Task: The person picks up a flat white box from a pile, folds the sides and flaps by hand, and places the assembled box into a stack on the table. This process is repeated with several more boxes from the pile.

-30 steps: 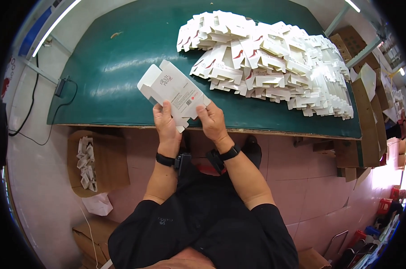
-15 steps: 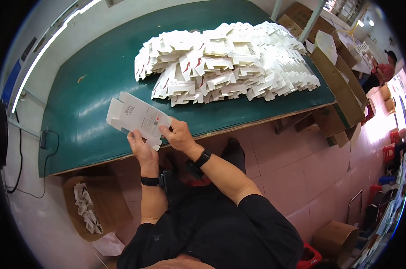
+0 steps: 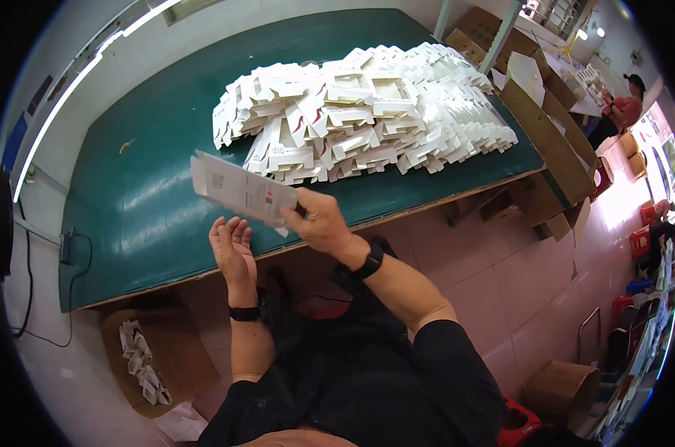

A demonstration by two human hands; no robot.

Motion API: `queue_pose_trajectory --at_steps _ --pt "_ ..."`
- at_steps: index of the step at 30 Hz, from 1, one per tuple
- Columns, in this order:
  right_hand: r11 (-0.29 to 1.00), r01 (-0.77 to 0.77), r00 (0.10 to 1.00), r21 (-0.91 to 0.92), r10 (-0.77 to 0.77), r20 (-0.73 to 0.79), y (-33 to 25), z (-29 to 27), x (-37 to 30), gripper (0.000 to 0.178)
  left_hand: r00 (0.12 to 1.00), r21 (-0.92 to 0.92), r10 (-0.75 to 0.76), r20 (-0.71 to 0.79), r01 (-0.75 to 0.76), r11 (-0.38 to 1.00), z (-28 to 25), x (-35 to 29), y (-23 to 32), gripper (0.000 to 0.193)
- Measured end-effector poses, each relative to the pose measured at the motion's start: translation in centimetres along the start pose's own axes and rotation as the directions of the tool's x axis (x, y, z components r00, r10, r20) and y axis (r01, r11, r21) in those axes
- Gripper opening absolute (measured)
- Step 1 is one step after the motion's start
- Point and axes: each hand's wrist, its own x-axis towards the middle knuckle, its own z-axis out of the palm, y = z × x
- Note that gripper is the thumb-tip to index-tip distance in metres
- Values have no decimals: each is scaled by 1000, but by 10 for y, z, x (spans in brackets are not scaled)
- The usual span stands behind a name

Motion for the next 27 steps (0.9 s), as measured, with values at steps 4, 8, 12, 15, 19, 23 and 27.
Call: queue_pose_trajectory --at_steps 4,8,12,15,19,23,27 --pt "957 200 962 -210 -232 -142 -21 -47 52 10 999 3 -2 51 2 1000 -2 3 -4 27" --pt "778 292 863 -556 -465 -198 -32 -84 119 16 991 79 68 111 -77 994 -2 3 -11 23" --pt "514 332 804 -791 -593 -48 -10 -88 150 18 987 137 98 128 -116 984 2 2 -11 24" --pt "580 303 882 -756 -472 -9 -5 -76 141 19 983 140 106 147 -126 982 -3 0 -13 24" --pt "864 319 930 -390 -365 -47 -46 -59 110 23 978 183 130 161 -159 970 -4 0 -13 22" --pt "806 589 808 -50 -587 49 -124 -58 81 40 976 214 137 168 -172 962 -6 -1 -15 24" --pt "645 687 667 336 -742 61 -186 -48 52 63 979 239 138 148 -170 956 -26 13 -34 26"
